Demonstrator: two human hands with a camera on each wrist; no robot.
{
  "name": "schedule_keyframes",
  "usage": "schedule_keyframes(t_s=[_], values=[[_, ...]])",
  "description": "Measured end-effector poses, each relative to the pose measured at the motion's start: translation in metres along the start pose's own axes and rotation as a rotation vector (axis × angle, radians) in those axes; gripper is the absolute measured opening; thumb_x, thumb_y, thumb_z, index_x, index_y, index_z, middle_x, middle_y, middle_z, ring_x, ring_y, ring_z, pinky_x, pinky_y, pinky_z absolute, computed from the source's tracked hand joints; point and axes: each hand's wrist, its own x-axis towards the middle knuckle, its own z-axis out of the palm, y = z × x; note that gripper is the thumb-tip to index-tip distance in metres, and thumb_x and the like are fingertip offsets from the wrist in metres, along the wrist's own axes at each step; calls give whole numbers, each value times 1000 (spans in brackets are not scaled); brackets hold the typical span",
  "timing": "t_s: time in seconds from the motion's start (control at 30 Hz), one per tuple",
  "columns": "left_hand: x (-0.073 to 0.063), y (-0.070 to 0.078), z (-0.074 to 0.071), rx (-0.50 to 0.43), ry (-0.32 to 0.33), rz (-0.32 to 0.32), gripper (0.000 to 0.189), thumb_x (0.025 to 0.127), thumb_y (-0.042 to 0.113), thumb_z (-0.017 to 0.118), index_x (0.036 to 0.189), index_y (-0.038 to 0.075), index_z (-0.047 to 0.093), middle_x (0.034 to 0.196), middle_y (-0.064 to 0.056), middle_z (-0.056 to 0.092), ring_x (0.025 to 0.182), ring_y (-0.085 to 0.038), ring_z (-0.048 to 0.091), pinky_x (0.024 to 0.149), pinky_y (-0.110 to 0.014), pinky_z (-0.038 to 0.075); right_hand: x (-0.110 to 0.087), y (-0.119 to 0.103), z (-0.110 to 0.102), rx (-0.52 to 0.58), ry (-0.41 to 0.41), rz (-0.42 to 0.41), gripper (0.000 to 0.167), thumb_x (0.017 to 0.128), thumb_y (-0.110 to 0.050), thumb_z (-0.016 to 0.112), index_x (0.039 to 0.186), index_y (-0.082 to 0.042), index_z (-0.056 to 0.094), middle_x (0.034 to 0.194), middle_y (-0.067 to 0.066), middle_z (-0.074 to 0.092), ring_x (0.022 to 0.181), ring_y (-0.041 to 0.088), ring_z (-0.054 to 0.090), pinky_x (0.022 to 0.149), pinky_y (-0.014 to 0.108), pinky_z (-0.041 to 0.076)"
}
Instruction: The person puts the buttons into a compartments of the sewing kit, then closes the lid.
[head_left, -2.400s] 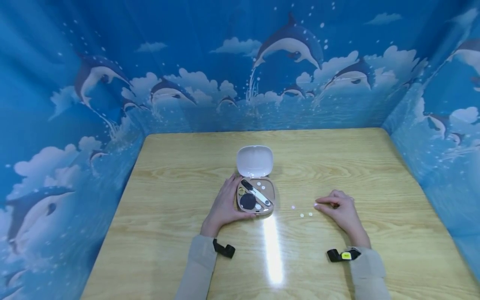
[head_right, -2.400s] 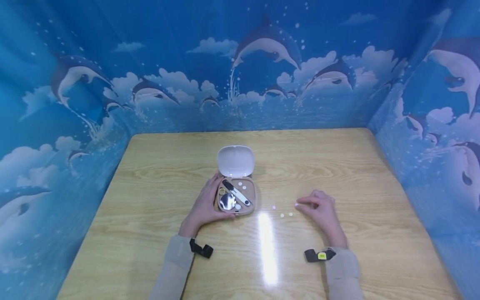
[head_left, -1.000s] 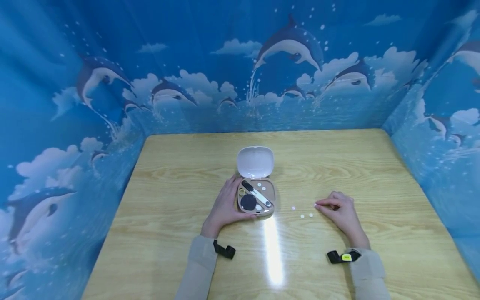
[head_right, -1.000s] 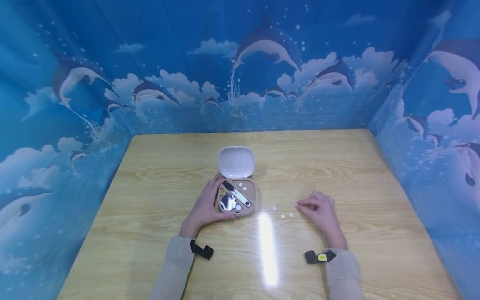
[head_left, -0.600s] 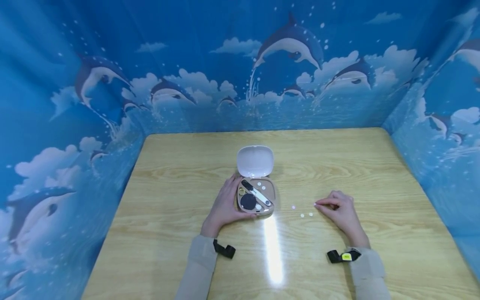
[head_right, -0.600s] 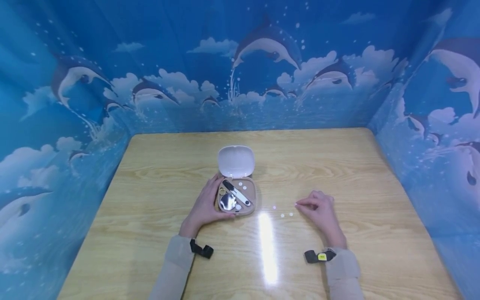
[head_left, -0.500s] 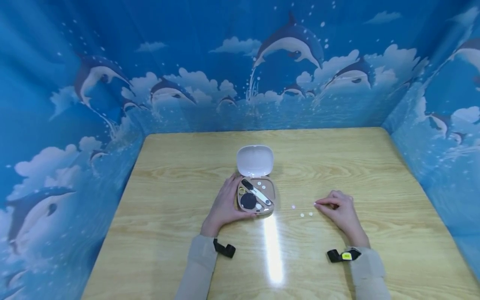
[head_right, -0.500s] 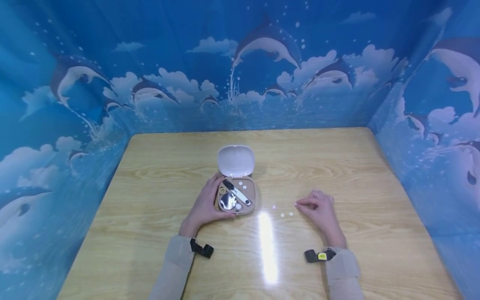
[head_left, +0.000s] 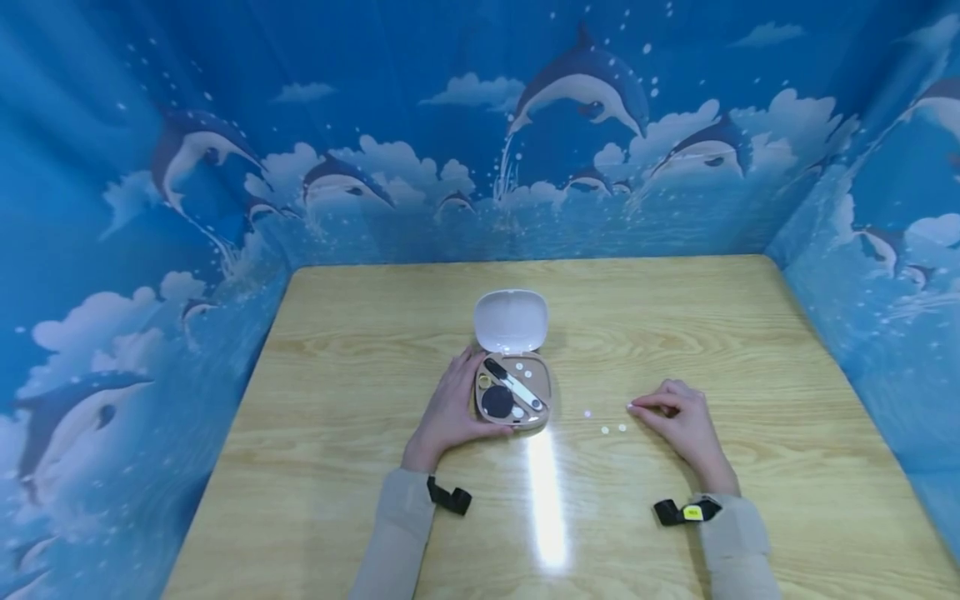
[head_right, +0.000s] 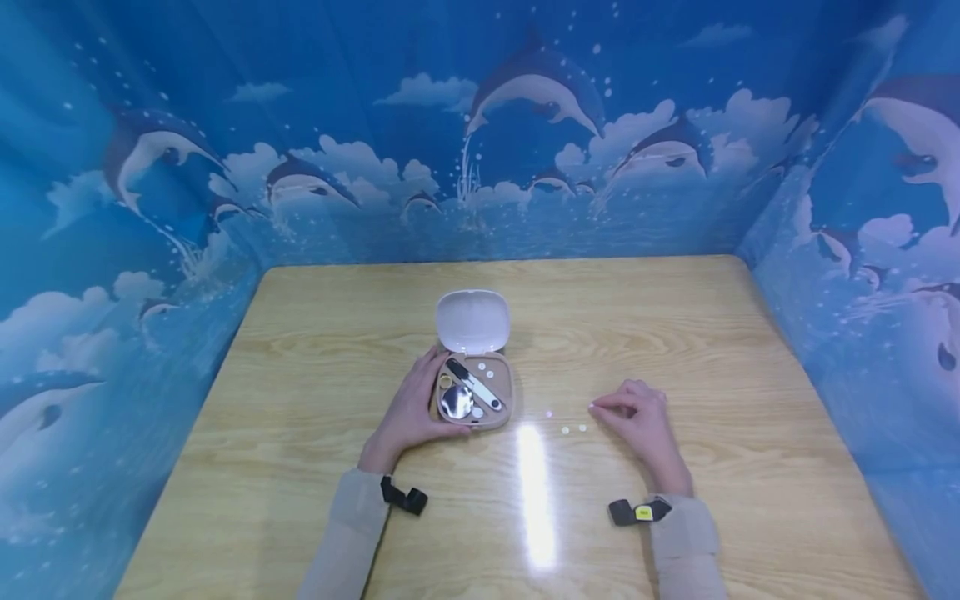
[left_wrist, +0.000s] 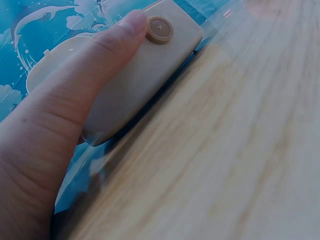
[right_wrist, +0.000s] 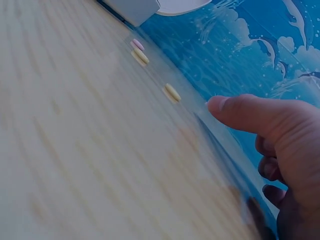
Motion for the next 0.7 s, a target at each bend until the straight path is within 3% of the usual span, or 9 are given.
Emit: schedule_keyframes(t_s=[0.4, 0.7], values=[[-1, 3, -2, -9, -18, -25, 129, 53, 79, 80, 157, 33, 20, 165, -1, 17, 151, -18, 11, 123, -44, 10, 12, -10, 5, 42, 12, -48, 17, 73, -1, 86, 82, -14, 80, 64, -6, 45, 63, 9, 36, 59, 26, 28], [0, 3, -2, -8, -19, -24, 130, 53, 77, 81, 158, 33, 18, 165, 1, 16, 151, -18, 10, 123, -44, 10, 30, -28, 11, 61, 12, -61, 16, 73, -1, 86, 82, -14, 80, 67, -5, 46, 65, 9, 36, 64, 27, 28]])
